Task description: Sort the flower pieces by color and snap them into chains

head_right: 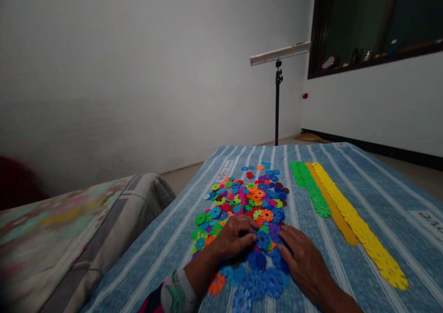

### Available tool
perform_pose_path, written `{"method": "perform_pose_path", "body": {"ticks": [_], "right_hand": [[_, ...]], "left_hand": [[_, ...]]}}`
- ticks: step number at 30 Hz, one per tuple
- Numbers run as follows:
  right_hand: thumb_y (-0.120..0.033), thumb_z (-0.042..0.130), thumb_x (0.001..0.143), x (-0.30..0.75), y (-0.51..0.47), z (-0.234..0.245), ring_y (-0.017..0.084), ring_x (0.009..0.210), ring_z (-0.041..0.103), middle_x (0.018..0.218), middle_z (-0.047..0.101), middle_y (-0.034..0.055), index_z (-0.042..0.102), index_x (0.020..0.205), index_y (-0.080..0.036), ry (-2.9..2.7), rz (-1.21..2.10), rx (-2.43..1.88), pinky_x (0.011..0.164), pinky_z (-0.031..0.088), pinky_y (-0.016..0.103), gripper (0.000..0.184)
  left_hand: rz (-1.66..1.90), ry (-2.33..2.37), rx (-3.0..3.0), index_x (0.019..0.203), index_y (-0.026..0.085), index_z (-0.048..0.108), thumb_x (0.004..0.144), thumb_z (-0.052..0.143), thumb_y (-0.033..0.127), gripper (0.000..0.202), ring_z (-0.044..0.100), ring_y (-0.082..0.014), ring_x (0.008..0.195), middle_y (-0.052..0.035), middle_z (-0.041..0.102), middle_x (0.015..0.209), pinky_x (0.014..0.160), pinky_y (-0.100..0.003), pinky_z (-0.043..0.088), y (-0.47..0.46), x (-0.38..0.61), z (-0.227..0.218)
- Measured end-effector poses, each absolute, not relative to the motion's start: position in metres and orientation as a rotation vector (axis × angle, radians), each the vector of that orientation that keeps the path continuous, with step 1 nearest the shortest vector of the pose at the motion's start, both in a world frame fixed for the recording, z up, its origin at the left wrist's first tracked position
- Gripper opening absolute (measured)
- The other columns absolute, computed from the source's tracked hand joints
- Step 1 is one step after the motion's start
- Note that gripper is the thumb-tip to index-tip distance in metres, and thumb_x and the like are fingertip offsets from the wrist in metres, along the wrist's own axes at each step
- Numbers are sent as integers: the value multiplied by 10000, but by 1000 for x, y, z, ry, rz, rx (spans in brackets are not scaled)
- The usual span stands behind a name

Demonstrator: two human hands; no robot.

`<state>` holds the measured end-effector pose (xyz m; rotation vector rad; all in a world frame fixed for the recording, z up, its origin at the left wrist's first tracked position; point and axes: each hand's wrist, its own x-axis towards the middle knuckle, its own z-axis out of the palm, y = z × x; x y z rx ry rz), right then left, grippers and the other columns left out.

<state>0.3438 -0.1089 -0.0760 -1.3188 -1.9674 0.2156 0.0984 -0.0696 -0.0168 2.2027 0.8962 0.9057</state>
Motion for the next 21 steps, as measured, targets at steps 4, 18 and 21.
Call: {"method": "perform_pose_path", "body": {"ticks": [4, 18, 21], "right_hand": [[-490, 473, 945, 346, -110, -75, 294, 1221, 630, 1308, 677, 115, 734, 1175, -202, -1997, 293, -1343, 1077, 495, 508, 451], [-436, 523, 937, 347, -111, -76, 292, 1269, 594, 1362, 642, 107, 715, 1220, -235, -2015, 306, -1304, 1098, 473, 501, 397], [-454, 527, 934, 348, -110, -76, 297, 1265, 596, 1362, 641, 113, 714, 1221, -230, -2018, 320, -1301, 1099, 469, 511, 409]], "left_hand": [[951, 940, 2188, 659, 180, 619, 828, 613, 348, 239, 670, -167, 831, -65, 727, 852, 808, -287, 506, -69, 98, -12], [900, 1513, 2287, 838, 199, 674, 809, 574, 257, 120, 643, -228, 968, -54, 710, 939, 933, -367, 479, -37, 86, 5], [750, 1538, 2392, 930, 191, 661, 831, 585, 305, 170, 614, -237, 1019, -69, 684, 1032, 958, -370, 461, -12, 92, 12]]}}
